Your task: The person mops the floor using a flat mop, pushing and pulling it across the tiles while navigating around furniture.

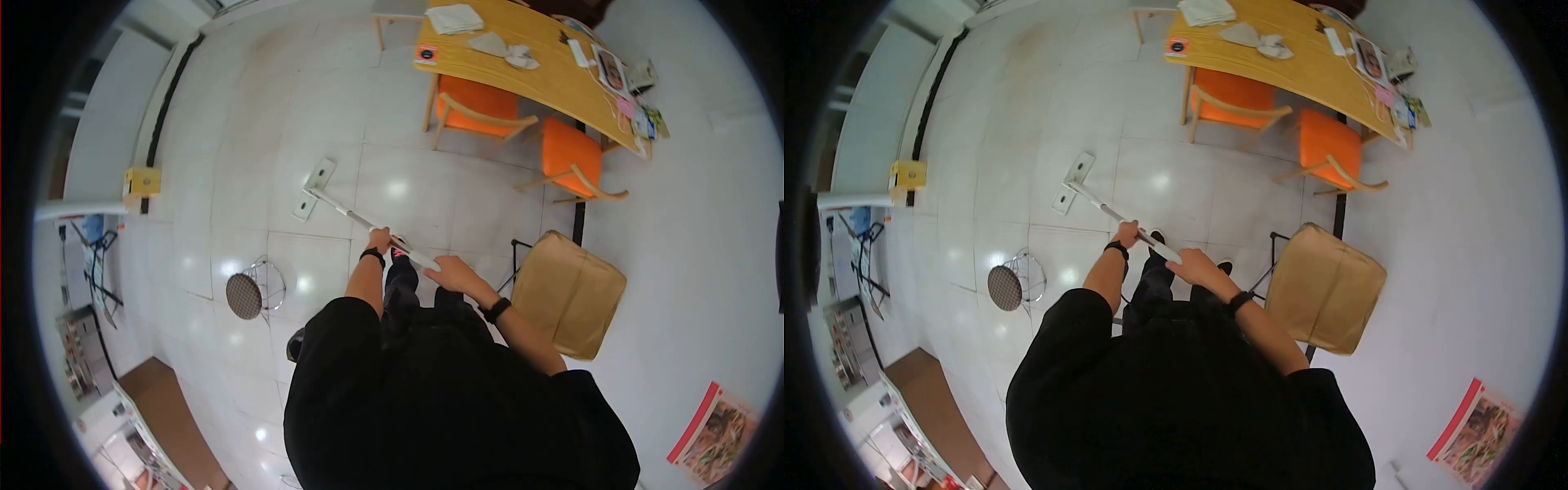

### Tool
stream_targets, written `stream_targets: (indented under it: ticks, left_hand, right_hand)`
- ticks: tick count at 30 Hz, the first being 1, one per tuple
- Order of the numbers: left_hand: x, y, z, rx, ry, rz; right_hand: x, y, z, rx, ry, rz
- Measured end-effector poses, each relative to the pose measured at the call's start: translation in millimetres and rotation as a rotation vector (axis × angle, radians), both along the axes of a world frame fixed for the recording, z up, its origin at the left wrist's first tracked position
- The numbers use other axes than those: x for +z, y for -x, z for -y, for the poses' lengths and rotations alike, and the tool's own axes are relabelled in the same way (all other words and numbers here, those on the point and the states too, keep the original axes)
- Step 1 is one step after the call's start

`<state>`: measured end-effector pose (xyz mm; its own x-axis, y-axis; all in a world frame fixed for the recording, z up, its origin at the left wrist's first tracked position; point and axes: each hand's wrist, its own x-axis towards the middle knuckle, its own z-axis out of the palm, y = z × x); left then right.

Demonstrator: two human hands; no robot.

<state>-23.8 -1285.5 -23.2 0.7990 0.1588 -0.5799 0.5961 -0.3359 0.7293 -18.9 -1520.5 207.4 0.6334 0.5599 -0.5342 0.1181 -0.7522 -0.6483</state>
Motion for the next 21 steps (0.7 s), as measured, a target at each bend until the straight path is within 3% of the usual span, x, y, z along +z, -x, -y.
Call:
stream_targets:
  ticks: [1, 5, 7, 9, 10, 11, 13, 17, 19, 21]
  left_hand:
    - [20, -2, -9, 0.719, 0.513, -0.253]
    - [32, 26, -59, 0.817, 0.439, -0.117]
    - [0, 57, -75, 0.860, 0.432, -0.113]
    - [-38, 91, -85, 0.432, 0.156, 0.065]
    - [10, 82, -74, 1.046, 0.592, -0.174]
    - [10, 89, -73, 1.058, 0.593, -0.173]
    - [-12, 113, -66, 0.781, 0.422, -0.075]
    - [-14, 133, -41, 0.629, 0.349, 0.184]
    - [-17, 131, -31, 0.670, 0.383, 0.169]
    - [-18, 125, -15, -0.004, -0.351, 0.085]
  right_hand:
    - [-5, -7, -20, 0.042, -0.013, 0.008]
    - [7, -16, -79, 0.164, 0.026, -0.061]
    - [-1, -9, -93, 0.204, 0.017, -0.069]
    - [-4, 3, -101, 0.237, 0.010, -0.079]
    - [-2, 8, -102, 0.257, 0.010, -0.103]
    - [-1, 13, -102, 0.276, 0.011, -0.128]
    - [0, 21, -100, 0.290, 0.033, -0.158]
    - [-11, 31, -77, 0.314, 0.055, -0.207]
    - [-4, 30, -63, 0.325, 0.082, -0.227]
    - [2, 27, -39, 0.300, 0.054, -0.192]
